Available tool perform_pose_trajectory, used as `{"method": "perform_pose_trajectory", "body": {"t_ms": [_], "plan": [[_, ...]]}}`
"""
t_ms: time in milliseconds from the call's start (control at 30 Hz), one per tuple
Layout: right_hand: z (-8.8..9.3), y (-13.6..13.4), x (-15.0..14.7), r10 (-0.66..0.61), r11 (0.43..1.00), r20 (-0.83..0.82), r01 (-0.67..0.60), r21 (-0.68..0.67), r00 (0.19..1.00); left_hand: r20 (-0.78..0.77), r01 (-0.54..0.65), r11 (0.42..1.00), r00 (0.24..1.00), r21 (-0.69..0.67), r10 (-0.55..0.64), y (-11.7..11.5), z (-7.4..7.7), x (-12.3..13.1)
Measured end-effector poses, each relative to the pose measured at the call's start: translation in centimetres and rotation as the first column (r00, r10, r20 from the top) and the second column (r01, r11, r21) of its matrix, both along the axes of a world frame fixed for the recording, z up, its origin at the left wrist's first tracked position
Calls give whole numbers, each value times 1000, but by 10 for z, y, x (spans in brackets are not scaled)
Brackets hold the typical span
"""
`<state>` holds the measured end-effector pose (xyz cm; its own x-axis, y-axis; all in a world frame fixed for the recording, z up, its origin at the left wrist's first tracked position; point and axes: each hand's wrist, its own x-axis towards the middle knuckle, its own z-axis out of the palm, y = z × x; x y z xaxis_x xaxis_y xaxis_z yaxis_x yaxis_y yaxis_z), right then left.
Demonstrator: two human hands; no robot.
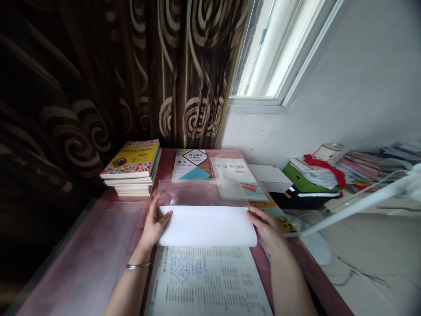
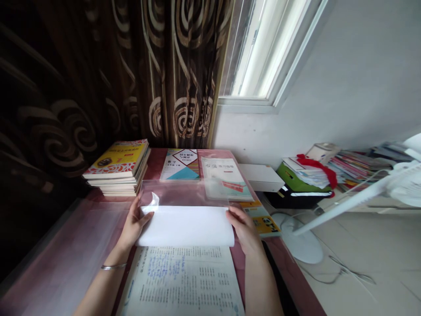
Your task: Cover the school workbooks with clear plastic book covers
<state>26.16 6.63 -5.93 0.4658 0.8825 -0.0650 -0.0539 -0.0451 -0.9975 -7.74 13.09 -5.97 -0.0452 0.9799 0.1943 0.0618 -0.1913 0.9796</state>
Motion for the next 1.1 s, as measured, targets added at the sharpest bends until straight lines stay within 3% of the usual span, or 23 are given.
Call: {"method": "perform_pose_trajectory", "body": {"t_ms": [200,333,633,900,1000,1100], "plan": [[-5,6,-4,-40,999,149,36,25,988,70,11,1000,998,9,-12,2,-1,2],[-4,10,-11,-126,991,152,117,68,980,-22,-16,1000,1000,-6,16,2,-7,-1],[-7,7,-13,7,998,58,-4,-58,998,-12,-58,998,998,-14,58,11,-24,0],[-12,14,-21,-136,991,268,129,45,954,-7,-29,999,1000,15,29,11,-21,-3],[-10,12,-16,-128,992,203,125,26,971,-37,-48,999,998,-11,47,10,-23,-3],[-8,7,-9,-26,999,78,28,-18,997,-50,-45,999,998,-16,44,11,-25,-3]]}}
